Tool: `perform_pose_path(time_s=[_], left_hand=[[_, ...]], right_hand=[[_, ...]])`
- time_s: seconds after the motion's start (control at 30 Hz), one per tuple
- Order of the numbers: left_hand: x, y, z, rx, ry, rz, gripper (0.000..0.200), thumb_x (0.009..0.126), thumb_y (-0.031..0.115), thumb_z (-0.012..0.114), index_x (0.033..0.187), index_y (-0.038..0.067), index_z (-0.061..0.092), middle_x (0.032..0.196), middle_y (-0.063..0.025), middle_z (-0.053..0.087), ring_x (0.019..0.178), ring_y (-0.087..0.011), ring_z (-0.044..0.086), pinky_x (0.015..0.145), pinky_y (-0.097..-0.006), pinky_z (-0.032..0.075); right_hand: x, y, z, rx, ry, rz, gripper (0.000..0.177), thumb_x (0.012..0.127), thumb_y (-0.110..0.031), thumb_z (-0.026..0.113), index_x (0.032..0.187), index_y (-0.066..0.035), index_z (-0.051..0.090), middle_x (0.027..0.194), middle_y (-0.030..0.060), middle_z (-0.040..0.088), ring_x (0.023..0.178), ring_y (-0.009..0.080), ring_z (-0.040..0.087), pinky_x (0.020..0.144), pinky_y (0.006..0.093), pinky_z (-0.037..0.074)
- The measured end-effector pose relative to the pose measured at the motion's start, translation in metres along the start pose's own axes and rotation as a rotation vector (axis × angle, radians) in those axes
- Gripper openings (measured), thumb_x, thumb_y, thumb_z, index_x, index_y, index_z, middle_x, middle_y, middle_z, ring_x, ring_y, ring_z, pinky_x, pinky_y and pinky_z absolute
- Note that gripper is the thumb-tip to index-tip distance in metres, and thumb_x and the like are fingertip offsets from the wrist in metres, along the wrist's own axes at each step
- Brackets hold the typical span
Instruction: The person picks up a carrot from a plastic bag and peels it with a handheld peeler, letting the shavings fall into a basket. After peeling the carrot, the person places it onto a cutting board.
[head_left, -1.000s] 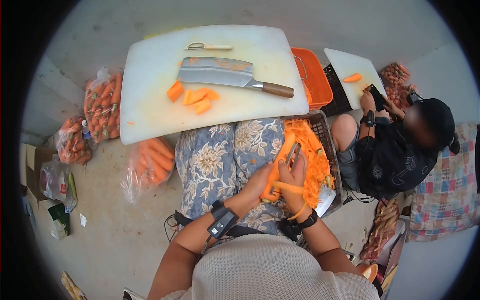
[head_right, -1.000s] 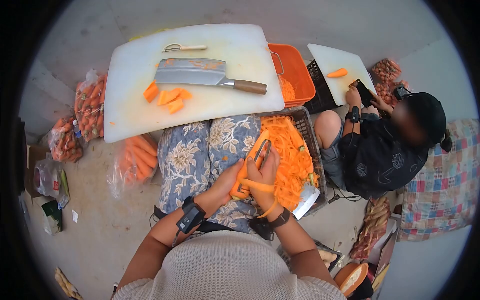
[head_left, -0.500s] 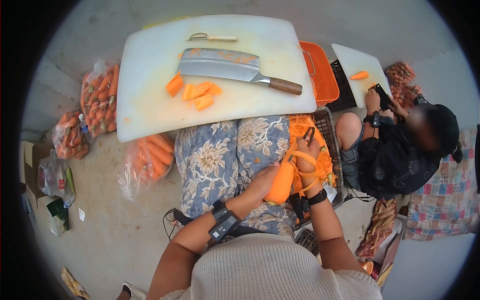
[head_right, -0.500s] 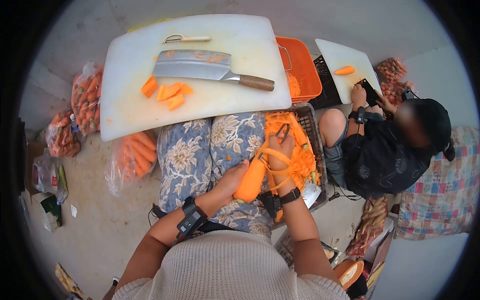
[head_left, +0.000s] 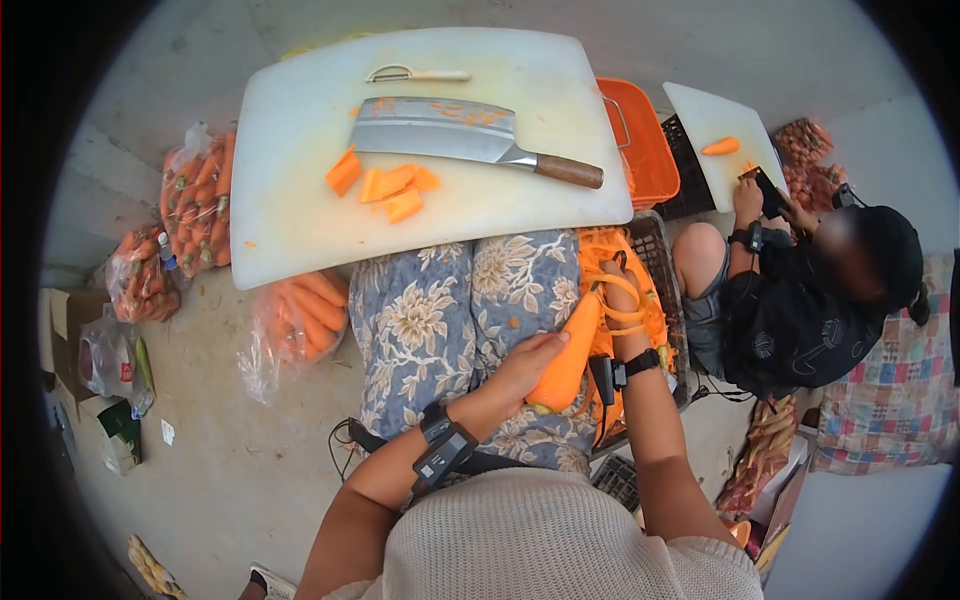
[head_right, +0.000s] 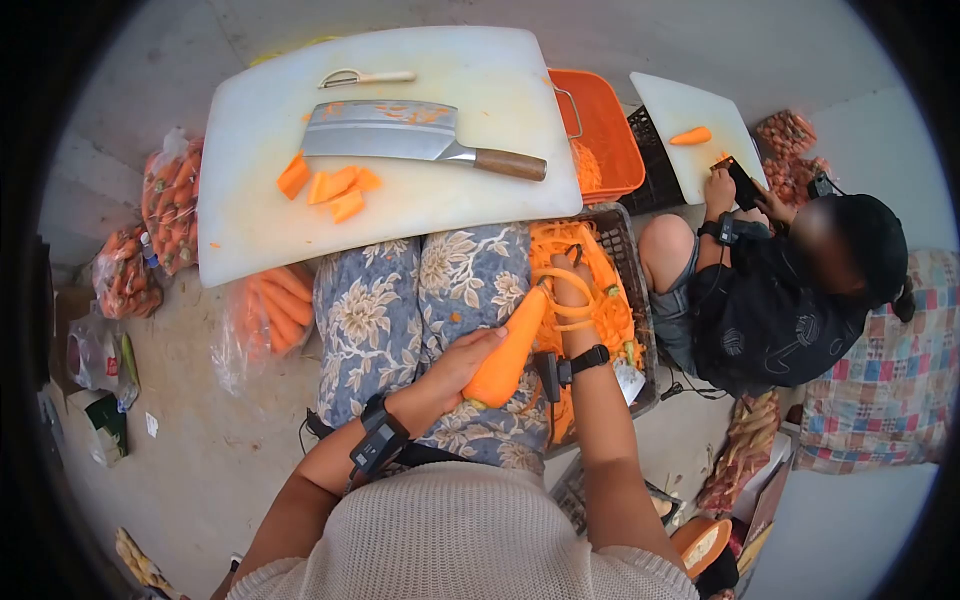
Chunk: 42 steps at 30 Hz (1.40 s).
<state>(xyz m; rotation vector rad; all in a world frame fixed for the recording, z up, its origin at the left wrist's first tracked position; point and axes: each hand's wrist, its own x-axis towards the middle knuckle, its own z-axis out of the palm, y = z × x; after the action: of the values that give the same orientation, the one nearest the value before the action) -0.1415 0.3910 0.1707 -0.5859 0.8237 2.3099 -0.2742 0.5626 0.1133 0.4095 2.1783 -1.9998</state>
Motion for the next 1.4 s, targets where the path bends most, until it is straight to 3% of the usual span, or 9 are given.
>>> perform_pose_path(time_s=[0.07, 0.2, 0.3, 0.43, 0.7, 0.8, 0.97, 1.33, 1.4], left_hand=[[0.0, 0.001, -0.001, -0.016, -0.016, -0.004, 0.038, 0.089, 0.031, 0.053, 0.111, 0.0, 0.05, 0.093, -0.009, 0.059, 0.078, -0.0167, 0.061, 0.067, -0.0303, 0.052], [0.0, 0.004, -0.008, -0.09, -0.116, -0.066, 0.04, 0.09, 0.033, 0.05, 0.112, 0.0, 0.048, 0.093, -0.011, 0.059, 0.079, -0.0194, 0.061, 0.067, -0.0321, 0.053], [-0.007, 0.012, -0.015, -0.203, -0.189, -0.16, 0.042, 0.091, 0.035, 0.045, 0.114, 0.001, 0.047, 0.095, -0.0138, 0.059, 0.08, -0.0215, 0.062, 0.068, -0.0355, 0.053], [-0.004, 0.01, -0.02, -0.366, -0.211, -0.205, 0.046, 0.093, 0.039, 0.039, 0.118, 0.002, 0.045, 0.102, -0.0187, 0.058, 0.089, -0.025, 0.061, 0.072, -0.0418, 0.052], [-0.007, 0.003, -0.014, -0.313, -0.287, -0.153, 0.049, 0.094, 0.041, 0.032, 0.124, 0.004, 0.042, 0.111, -0.0169, 0.055, 0.099, -0.0262, 0.057, 0.08, -0.04, 0.049], [-0.006, -0.001, -0.01, -0.257, -0.247, -0.111, 0.049, 0.095, 0.042, 0.031, 0.125, 0.005, 0.041, 0.114, -0.0157, 0.054, 0.101, -0.0246, 0.056, 0.082, -0.0382, 0.048], [-0.009, -0.005, 0.002, -0.225, -0.066, -0.038, 0.048, 0.095, 0.041, 0.031, 0.125, 0.005, 0.042, 0.117, -0.0136, 0.053, 0.104, -0.0219, 0.055, 0.085, -0.0344, 0.046], [-0.001, -0.001, -0.003, -0.038, 0.007, 0.029, 0.046, 0.096, 0.038, 0.03, 0.12, 0.002, 0.044, 0.107, -0.0129, 0.056, 0.092, -0.0218, 0.06, 0.076, -0.0312, 0.051], [0.001, -0.003, -0.005, -0.041, 0.002, 0.012, 0.047, 0.096, 0.039, 0.03, 0.118, 0.001, 0.045, 0.103, -0.0129, 0.058, 0.085, -0.0222, 0.061, 0.071, -0.0319, 0.052]], right_hand=[[0.0, -0.004, -0.001, 0.061, 0.003, 0.284, 0.017, 0.082, -0.023, 0.055, 0.071, -0.01, 0.052, 0.059, -0.0034, 0.046, 0.049, 0.0084, 0.047, 0.044, 0.0203, 0.037], [-0.002, -0.007, -0.002, 0.152, 0.036, 0.348, 0.018, 0.084, -0.027, 0.054, 0.078, -0.011, 0.054, 0.062, -0.0034, 0.049, 0.051, 0.0092, 0.05, 0.043, 0.0186, 0.038], [-0.015, 0.004, -0.022, 0.217, 0.035, 0.369, 0.021, 0.087, -0.03, 0.053, 0.091, -0.009, 0.053, 0.074, 0.0001, 0.052, 0.063, 0.0115, 0.054, 0.053, 0.0207, 0.048], [-0.035, 0.04, -0.049, 0.351, 0.07, 0.409, 0.032, 0.088, -0.031, 0.054, 0.106, -0.006, 0.047, 0.1, 0.007, 0.046, 0.09, 0.0213, 0.053, 0.079, 0.0379, 0.054], [-0.098, -0.015, -0.02, 0.159, 0.063, 0.229, 0.024, 0.084, -0.019, 0.055, 0.103, -0.007, 0.047, 0.092, 0.0045, 0.048, 0.085, 0.0148, 0.053, 0.072, 0.0235, 0.048], [-0.139, -0.049, 0.025, 0.249, 0.099, -0.074, 0.027, 0.078, -0.011, 0.057, 0.102, -0.003, 0.047, 0.09, 0.0055, 0.047, 0.073, 0.0114, 0.049, 0.067, 0.0253, 0.045], [-0.144, -0.034, 0.054, -0.355, 0.074, -0.56, 0.046, 0.074, -0.009, 0.062, 0.113, 0.005, 0.041, 0.105, 0.012, 0.04, 0.096, 0.0217, 0.043, 0.084, 0.0316, 0.038], [-0.107, -0.037, 0.053, -0.444, 0.125, -0.529, 0.035, 0.075, -0.009, 0.061, 0.103, 0.006, 0.047, 0.098, 0.0153, 0.044, 0.092, 0.0282, 0.042, 0.086, 0.0376, 0.035], [-0.092, -0.041, 0.049, -0.391, 0.162, -0.37, 0.026, 0.076, -0.011, 0.059, 0.094, 0.004, 0.048, 0.094, 0.0154, 0.044, 0.09, 0.028, 0.042, 0.082, 0.0379, 0.036]])
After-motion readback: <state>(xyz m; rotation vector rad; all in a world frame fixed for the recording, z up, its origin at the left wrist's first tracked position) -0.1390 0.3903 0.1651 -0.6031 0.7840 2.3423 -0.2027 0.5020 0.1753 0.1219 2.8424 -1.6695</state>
